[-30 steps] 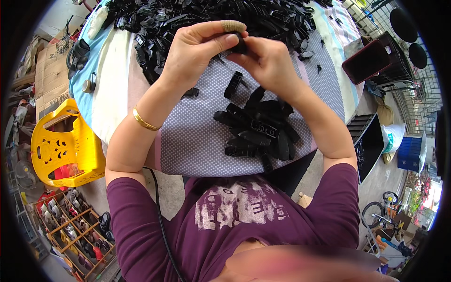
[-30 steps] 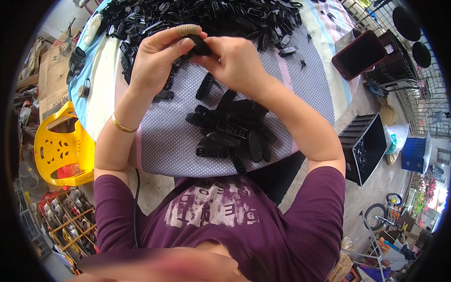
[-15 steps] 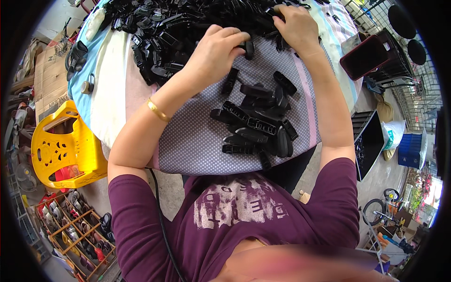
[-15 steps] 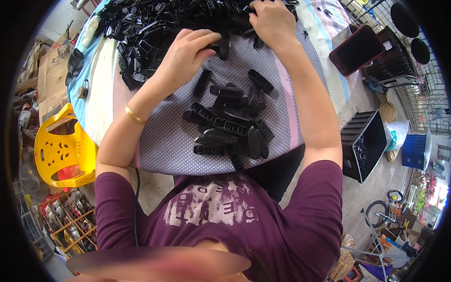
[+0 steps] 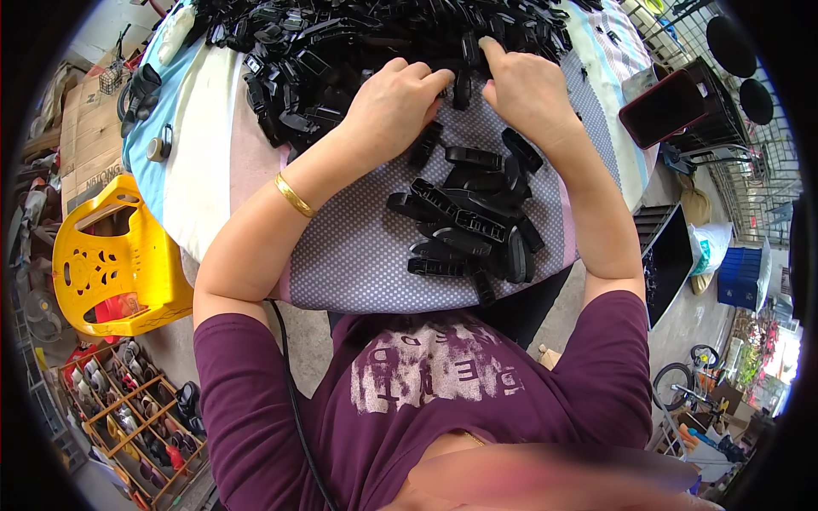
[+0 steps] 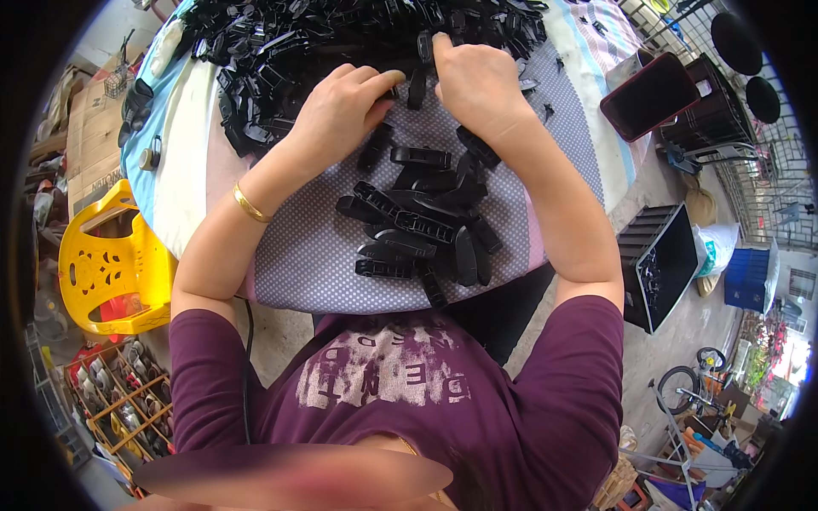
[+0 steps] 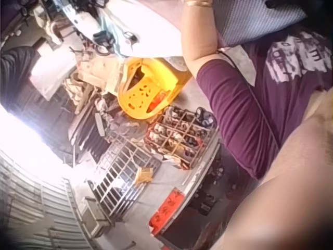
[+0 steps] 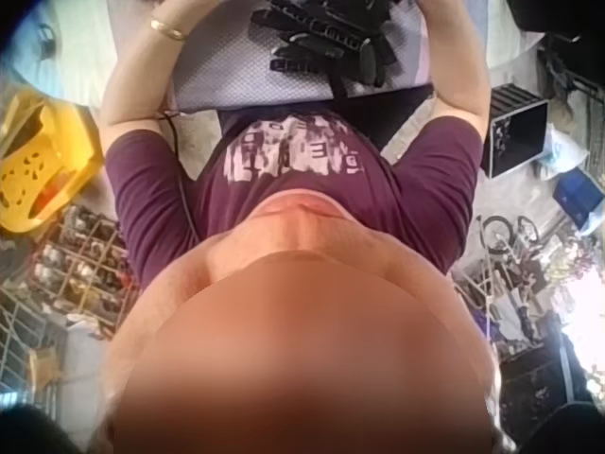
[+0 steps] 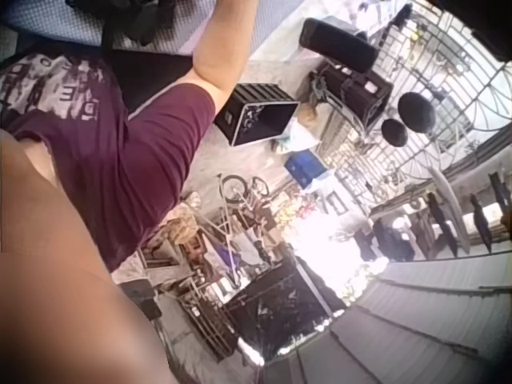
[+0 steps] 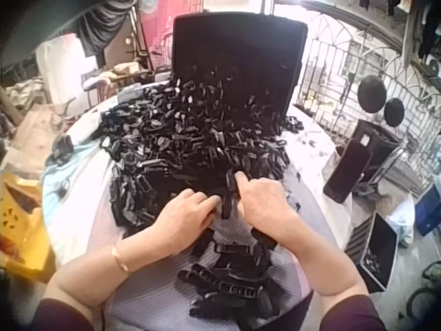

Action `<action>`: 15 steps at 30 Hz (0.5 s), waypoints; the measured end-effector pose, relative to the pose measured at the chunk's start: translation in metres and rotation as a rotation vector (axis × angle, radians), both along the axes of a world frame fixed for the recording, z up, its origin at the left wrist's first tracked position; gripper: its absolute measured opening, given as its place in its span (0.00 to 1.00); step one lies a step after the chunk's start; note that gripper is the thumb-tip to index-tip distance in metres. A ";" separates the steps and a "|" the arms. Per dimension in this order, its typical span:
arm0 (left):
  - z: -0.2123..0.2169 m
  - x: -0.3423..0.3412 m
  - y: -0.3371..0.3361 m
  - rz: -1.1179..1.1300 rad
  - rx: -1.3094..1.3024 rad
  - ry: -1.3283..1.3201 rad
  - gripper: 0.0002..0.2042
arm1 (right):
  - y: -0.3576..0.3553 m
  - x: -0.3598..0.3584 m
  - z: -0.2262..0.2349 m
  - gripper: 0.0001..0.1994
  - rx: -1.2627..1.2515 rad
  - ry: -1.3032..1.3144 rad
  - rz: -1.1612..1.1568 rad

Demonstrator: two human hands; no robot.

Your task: Inspecting and sorting black plastic clips at a workstation.

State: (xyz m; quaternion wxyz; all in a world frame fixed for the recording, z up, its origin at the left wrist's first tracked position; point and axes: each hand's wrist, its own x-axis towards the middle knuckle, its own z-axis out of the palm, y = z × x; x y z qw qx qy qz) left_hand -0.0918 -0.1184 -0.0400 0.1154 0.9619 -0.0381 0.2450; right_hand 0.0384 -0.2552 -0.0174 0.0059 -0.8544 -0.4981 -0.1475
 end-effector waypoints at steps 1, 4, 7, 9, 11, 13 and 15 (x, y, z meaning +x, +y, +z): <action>0.002 -0.002 -0.002 -0.010 -0.038 -0.069 0.11 | -0.001 0.001 0.001 0.19 0.086 0.035 0.003; 0.015 -0.008 -0.004 0.020 -0.629 -0.002 0.15 | -0.006 0.018 -0.001 0.17 0.297 0.145 0.051; 0.017 -0.007 0.002 -0.028 -0.986 0.027 0.15 | -0.006 0.035 -0.002 0.14 0.486 0.423 0.134; 0.013 -0.006 0.005 -0.042 -1.265 0.011 0.15 | -0.007 0.037 0.003 0.12 0.588 0.938 0.202; 0.010 -0.004 0.007 -0.082 -1.391 -0.019 0.15 | -0.006 0.028 0.010 0.12 0.736 1.188 0.235; 0.007 -0.003 0.009 -0.125 -1.516 -0.046 0.15 | -0.002 0.016 0.010 0.14 0.938 1.513 0.279; 0.006 -0.004 0.011 -0.177 -1.484 -0.030 0.17 | 0.002 0.001 0.008 0.14 0.886 1.555 0.302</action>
